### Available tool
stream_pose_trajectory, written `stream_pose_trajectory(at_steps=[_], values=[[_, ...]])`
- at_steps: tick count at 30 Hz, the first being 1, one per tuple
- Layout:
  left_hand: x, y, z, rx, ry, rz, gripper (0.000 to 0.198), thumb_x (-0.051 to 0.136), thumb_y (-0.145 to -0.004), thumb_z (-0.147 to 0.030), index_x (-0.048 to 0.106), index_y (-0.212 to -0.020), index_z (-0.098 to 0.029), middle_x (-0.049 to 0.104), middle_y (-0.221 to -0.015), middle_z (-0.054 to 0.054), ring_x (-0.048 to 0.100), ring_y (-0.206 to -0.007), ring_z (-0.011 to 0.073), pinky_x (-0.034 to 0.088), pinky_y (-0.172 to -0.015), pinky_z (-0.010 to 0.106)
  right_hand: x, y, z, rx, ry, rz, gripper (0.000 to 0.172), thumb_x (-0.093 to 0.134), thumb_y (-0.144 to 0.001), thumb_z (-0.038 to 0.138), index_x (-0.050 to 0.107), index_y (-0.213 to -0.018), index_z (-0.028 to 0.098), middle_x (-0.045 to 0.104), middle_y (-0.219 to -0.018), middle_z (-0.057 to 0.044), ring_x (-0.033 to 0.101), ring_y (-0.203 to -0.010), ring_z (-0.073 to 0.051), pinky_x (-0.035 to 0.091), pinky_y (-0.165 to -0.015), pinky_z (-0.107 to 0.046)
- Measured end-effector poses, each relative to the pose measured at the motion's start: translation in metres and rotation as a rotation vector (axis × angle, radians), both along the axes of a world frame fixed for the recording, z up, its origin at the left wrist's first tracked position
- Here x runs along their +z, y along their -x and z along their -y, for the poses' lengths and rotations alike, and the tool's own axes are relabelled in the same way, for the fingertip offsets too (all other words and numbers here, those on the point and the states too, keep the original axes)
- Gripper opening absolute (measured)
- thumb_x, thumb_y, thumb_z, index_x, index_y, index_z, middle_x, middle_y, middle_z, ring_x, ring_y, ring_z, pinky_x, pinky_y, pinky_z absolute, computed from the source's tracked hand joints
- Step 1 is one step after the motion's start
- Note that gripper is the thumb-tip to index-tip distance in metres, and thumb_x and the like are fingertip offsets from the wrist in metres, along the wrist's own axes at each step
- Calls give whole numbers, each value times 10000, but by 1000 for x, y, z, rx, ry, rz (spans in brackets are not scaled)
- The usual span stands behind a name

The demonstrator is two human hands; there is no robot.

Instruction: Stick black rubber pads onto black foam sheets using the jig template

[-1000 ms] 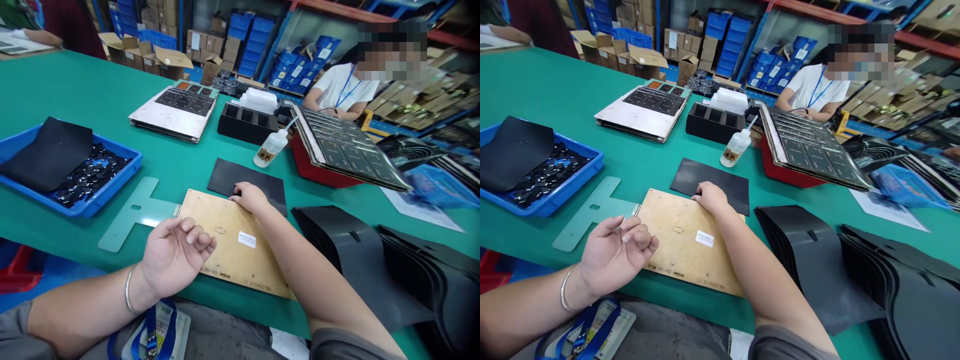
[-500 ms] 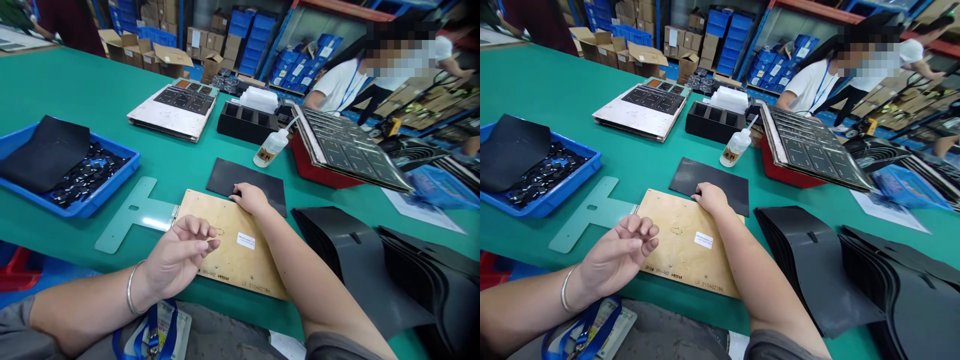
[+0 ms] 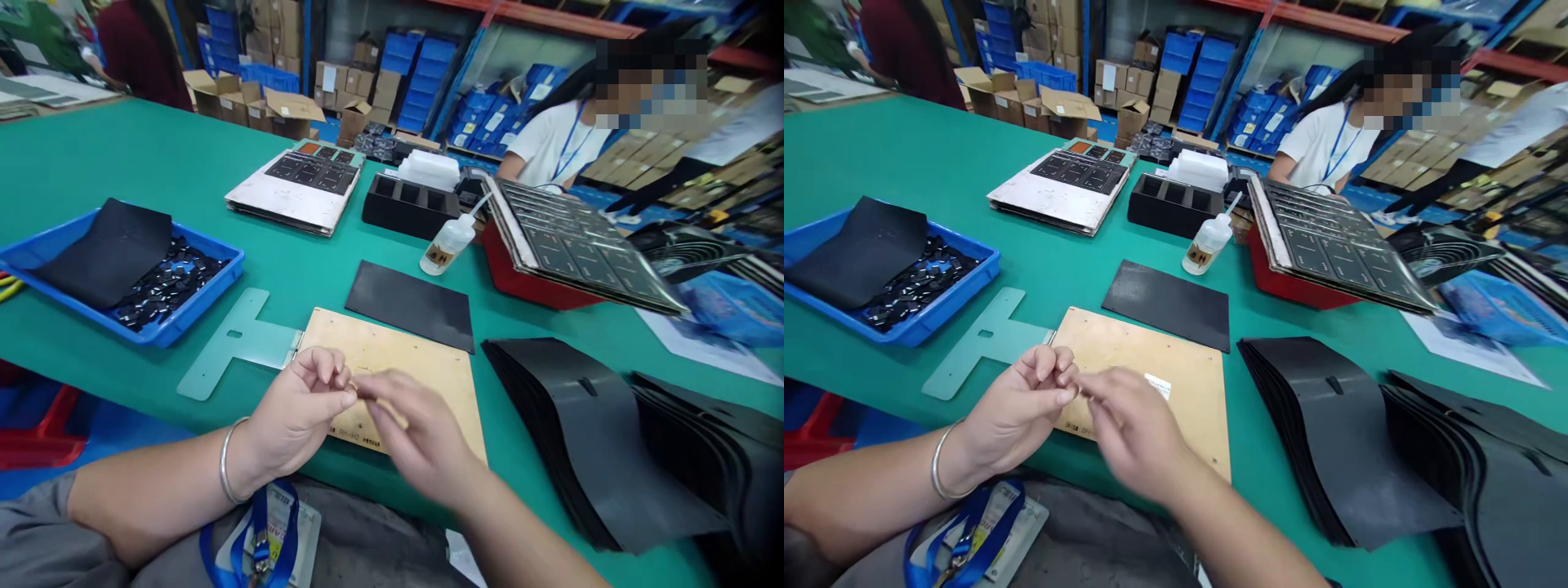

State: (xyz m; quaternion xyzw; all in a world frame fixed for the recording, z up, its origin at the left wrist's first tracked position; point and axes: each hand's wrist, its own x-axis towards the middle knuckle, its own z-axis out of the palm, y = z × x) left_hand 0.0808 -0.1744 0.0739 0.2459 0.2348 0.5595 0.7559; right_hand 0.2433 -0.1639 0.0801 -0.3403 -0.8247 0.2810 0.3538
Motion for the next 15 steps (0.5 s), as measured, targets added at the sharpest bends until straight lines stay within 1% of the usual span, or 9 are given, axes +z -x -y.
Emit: stream_pose_trajectory(at_steps=[2,4,6,10,13,15], values=[[1,-3,2,-14,-28,-1,355,646,-629,31,345,-607,-156,426,-748,-35,463,-694,62,411,-652,172,1,4,28,38,-41,-38,515,404,-852,65,410,-1328,261,595,-952,-60,536,-855,-156,475,-726,-313],[2,-7,6,-38,-41,-8,380,643,-633,36,316,-598,-153,424,-753,-34,462,-692,59,407,-636,166,-2,3,43,2,-54,-70,574,391,-846,48,351,-1374,269,570,-964,-72,515,-858,-164,476,-721,-328],[2,-11,9,-66,-47,-15,397,640,-639,40,295,-595,-151,421,-752,-34,458,-682,57,411,-619,165,-5,0,49,-16,-16,-117,560,386,-855,53,371,-1365,283,561,-971,-70,513,-860,-163,481,-733,-336],[1,-16,17,-128,-64,-11,393,638,-659,29,295,-611,-159,415,-752,-39,459,-642,66,441,-574,200,-6,-9,56,30,149,-275,486,403,-880,87,455,-1307,313,573,-1014,-51,543,-926,-160,487,-796,-344],[1,-18,22,-160,-107,-19,357,639,-668,23,337,-637,-164,428,-789,-37,490,-642,73,458,-549,217,-9,-13,64,49,271,-393,453,437,-884,112,487,-1285,317,586,-1023,-46,554,-951,-166,479,-830,-353],[1,-20,25,-154,-149,-45,329,642,-670,22,372,-659,-166,436,-834,-30,516,-666,79,469,-539,217,-13,-14,69,49,354,-481,427,460,-884,133,513,-1265,318,595,-1005,-43,558,-935,-168,473,-835,-354]])
